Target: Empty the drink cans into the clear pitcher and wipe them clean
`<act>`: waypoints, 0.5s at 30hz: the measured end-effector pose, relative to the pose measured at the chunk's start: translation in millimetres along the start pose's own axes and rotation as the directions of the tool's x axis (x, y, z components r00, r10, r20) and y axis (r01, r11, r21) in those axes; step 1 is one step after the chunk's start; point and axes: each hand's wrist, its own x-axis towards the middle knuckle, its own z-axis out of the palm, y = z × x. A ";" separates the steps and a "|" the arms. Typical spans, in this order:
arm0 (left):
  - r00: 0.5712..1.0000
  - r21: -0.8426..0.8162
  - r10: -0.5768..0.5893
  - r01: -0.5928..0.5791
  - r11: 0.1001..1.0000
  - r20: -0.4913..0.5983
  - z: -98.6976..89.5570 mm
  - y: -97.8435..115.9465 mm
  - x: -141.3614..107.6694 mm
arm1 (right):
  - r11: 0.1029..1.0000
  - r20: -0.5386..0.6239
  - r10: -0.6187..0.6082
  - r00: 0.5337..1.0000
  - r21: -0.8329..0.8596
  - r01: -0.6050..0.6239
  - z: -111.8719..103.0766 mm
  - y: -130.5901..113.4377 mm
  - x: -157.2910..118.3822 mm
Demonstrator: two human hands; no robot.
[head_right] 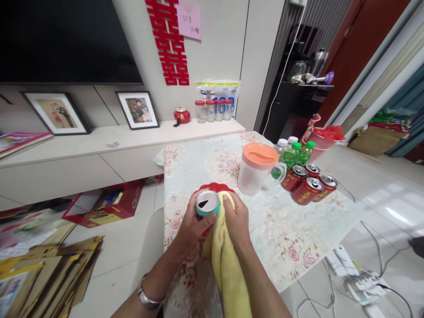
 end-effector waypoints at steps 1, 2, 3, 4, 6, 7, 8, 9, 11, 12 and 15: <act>1.000 -0.004 -0.003 0.003 1.000 -0.014 0.6 0.3 0.5 | 1.000 0.001 0.011 1.000 -0.002 -0.011 1.0 3.2 -1.9; 0.999 -0.003 -0.003 0.003 1.000 -0.032 1.1 0.4 1.0 | 1.000 0.000 0.019 1.000 -0.006 -0.019 1.9 6.2 -4.9; 0.999 0.005 0.004 -0.003 1.000 -0.050 1.5 0.3 1.8 | 1.000 -0.005 0.025 1.000 -0.011 -0.025 2.7 8.6 -9.1; 0.998 0.020 0.014 -0.012 1.000 -0.068 1.7 0.0 2.7 | 0.999 -0.010 0.028 1.000 -0.015 -0.028 3.4 10.5 -14.2; 0.994 0.054 0.030 -0.025 0.998 -0.100 1.6 -1.8 4.9 | 0.999 -0.026 0.028 0.999 -0.022 -0.029 4.5 11.8 -26.2; 0.993 0.066 0.031 -0.024 0.998 -0.112 1.4 -3.2 6.1 | 0.999 -0.037 0.025 0.999 -0.026 -0.026 4.9 11.3 -32.6; 0.992 0.072 0.028 -0.019 0.997 -0.120 1.1 -5.0 7.4 | 0.999 -0.051 0.019 0.999 -0.029 -0.020 5.2 10.1 -38.9; 0.992 0.073 0.022 -0.013 0.997 -0.123 0.9 -6.9 8.5 | 0.999 -0.066 0.010 0.998 -0.033 -0.012 5.3 8.4 -44.6; 0.994 0.069 0.016 -0.009 0.998 -0.108 0.5 -11.0 9.8 | 0.999 -0.093 -0.020 0.995 -0.041 0.016 5.3 4.3 -53.1; 0.995 0.073 0.014 -0.007 0.997 -0.094 0.4 -12.7 9.7 | 0.998 -0.106 -0.042 0.993 -0.046 0.037 5.0 2.2 -55.3; 0.999 0.090 -0.009 0.014 0.996 -0.050 0.5 -14.8 6.6 | 0.992 -0.142 -0.120 0.982 -0.066 0.112 2.8 -3.6 -52.9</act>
